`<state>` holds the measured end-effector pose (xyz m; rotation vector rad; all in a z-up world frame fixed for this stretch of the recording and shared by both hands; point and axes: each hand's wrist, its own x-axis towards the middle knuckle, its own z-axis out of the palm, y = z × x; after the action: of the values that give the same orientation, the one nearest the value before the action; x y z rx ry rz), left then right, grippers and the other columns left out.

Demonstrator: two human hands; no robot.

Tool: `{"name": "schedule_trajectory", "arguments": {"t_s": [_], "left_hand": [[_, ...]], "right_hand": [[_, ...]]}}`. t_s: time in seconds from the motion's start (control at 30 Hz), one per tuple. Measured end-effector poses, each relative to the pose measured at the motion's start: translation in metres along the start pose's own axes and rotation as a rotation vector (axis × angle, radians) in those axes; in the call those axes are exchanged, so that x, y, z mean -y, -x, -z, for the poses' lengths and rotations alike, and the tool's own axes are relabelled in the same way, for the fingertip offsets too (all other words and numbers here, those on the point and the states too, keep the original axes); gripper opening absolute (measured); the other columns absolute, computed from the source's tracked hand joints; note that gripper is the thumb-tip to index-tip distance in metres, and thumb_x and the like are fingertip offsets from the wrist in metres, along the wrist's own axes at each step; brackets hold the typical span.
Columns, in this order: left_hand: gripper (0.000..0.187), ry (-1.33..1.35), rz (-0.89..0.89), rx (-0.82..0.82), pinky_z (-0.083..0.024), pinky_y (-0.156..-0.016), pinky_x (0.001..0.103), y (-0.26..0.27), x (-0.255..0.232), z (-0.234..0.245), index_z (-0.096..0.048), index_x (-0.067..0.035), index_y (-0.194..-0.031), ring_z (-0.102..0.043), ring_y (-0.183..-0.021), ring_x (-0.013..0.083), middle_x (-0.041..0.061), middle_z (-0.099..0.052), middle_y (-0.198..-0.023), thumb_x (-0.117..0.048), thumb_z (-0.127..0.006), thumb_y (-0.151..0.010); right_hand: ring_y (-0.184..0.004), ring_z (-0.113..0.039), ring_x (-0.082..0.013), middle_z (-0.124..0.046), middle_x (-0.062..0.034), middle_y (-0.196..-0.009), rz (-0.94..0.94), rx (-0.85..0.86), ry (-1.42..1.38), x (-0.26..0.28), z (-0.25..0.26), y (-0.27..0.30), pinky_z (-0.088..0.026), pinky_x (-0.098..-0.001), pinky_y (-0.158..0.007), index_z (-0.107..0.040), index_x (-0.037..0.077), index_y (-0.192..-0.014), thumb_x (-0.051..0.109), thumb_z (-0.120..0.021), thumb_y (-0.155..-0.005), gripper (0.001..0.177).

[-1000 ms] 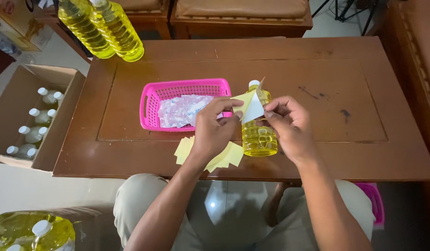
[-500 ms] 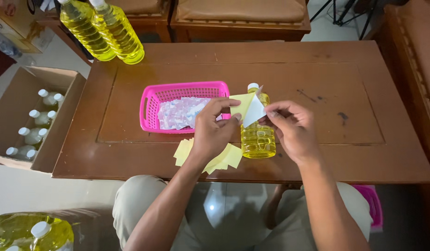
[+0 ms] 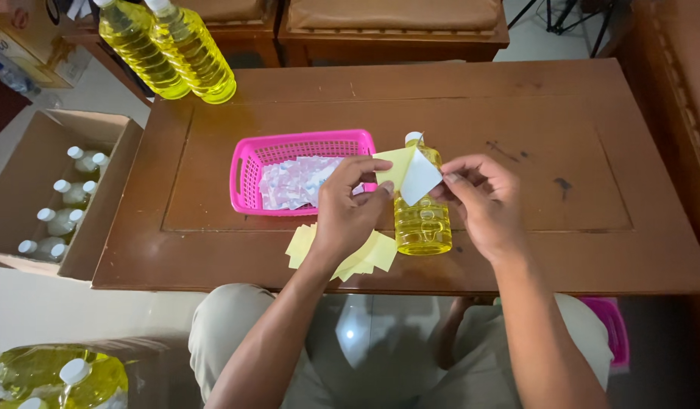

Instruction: The person peels a self-adhesive label from a sheet, applies it to a plastic bottle filled with yellow liquid, and then places the labeled bottle into a cardboard box.

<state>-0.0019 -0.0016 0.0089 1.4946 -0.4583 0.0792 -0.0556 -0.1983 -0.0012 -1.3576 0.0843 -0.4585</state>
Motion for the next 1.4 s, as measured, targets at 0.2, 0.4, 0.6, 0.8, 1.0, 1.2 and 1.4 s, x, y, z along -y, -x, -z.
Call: {"name": "schedule_trajectory", "arguments": {"t_s": [0.2, 0.4, 0.6, 0.8, 1.0, 1.2, 1.4], "left_hand": [[0.028, 0.008, 0.005, 0.004, -0.068, -0.078, 0.031, -0.001, 0.005, 0.002, -0.073, -0.003, -0.114, -0.061, -0.092, 0.0154, 0.012, -0.062, -0.111, 0.006, -0.072, -0.088], [0.027, -0.007, 0.006, 0.000, -0.069, -0.076, 0.030, -0.001, 0.001, 0.003, -0.074, -0.003, -0.113, -0.062, -0.091, 0.0153, 0.012, -0.063, -0.110, 0.007, -0.073, -0.087], [0.026, 0.003, 0.032, -0.017, -0.068, -0.072, 0.028, -0.003, 0.004, 0.001, -0.075, -0.004, -0.111, -0.062, -0.091, 0.0162, 0.013, -0.064, -0.110, 0.007, -0.069, -0.088], [0.024, -0.114, 0.058, -0.044, -0.063, -0.065, 0.024, -0.005, 0.012, 0.006, -0.077, -0.007, -0.108, -0.065, -0.088, 0.0146, 0.010, -0.070, -0.105, 0.004, -0.067, -0.090], [0.027, 0.011, 0.183, -0.042, -0.064, -0.068, 0.024, -0.010, 0.015, 0.015, -0.071, -0.004, -0.111, -0.067, -0.081, 0.0145, 0.009, -0.067, -0.100, 0.001, -0.076, -0.085], [0.027, -0.082, 0.099, -0.008, -0.062, -0.064, 0.025, -0.007, 0.011, 0.019, -0.076, -0.012, -0.110, -0.073, -0.095, 0.0168, 0.010, -0.069, -0.102, 0.003, -0.067, -0.089], [0.029, -0.013, 0.118, -0.014, -0.063, -0.074, 0.027, -0.002, 0.016, 0.025, -0.076, -0.009, -0.112, -0.070, -0.093, 0.0155, 0.008, -0.066, -0.105, 0.002, -0.074, -0.085]], "right_hand": [[-0.055, -0.064, -0.0145, -0.061, -0.0139, -0.078, -0.019, -0.037, 0.121, -0.011, 0.007, -0.007, -0.051, -0.0220, -0.044, -0.066, -0.002, -0.102, -0.006, -0.063, -0.096, 0.008], [-0.051, -0.063, -0.0139, -0.062, -0.0146, -0.078, -0.036, -0.035, 0.145, 0.001, 0.004, -0.003, -0.049, -0.0240, -0.039, -0.067, -0.004, -0.103, -0.009, -0.063, -0.095, 0.010], [-0.059, -0.062, -0.0126, -0.064, -0.0141, -0.082, -0.019, -0.036, 0.177, -0.013, 0.022, -0.009, -0.052, -0.0210, -0.050, -0.066, -0.001, -0.101, -0.004, -0.066, -0.095, 0.007], [-0.066, -0.066, -0.0167, -0.065, -0.0162, -0.085, -0.079, -0.049, -0.014, 0.004, 0.012, -0.005, -0.058, -0.0251, -0.055, -0.064, -0.002, -0.101, -0.003, -0.068, -0.094, 0.008], [-0.073, -0.066, -0.0137, -0.063, -0.0100, -0.084, -0.104, -0.010, -0.162, -0.013, 0.025, -0.014, -0.061, -0.0261, -0.065, -0.062, 0.001, -0.099, -0.001, -0.066, -0.095, 0.006], [-0.072, -0.067, -0.0193, -0.063, -0.0124, -0.082, -0.145, 0.030, -0.294, -0.011, 0.021, -0.013, -0.064, -0.0312, -0.062, -0.062, -0.001, -0.099, -0.001, -0.065, -0.097, 0.004], [-0.064, -0.071, -0.0200, -0.066, -0.0123, -0.079, -0.168, 0.042, -0.311, -0.010, 0.024, -0.012, -0.067, -0.0288, -0.057, -0.063, 0.000, -0.101, -0.002, -0.064, -0.097, 0.004]]}}
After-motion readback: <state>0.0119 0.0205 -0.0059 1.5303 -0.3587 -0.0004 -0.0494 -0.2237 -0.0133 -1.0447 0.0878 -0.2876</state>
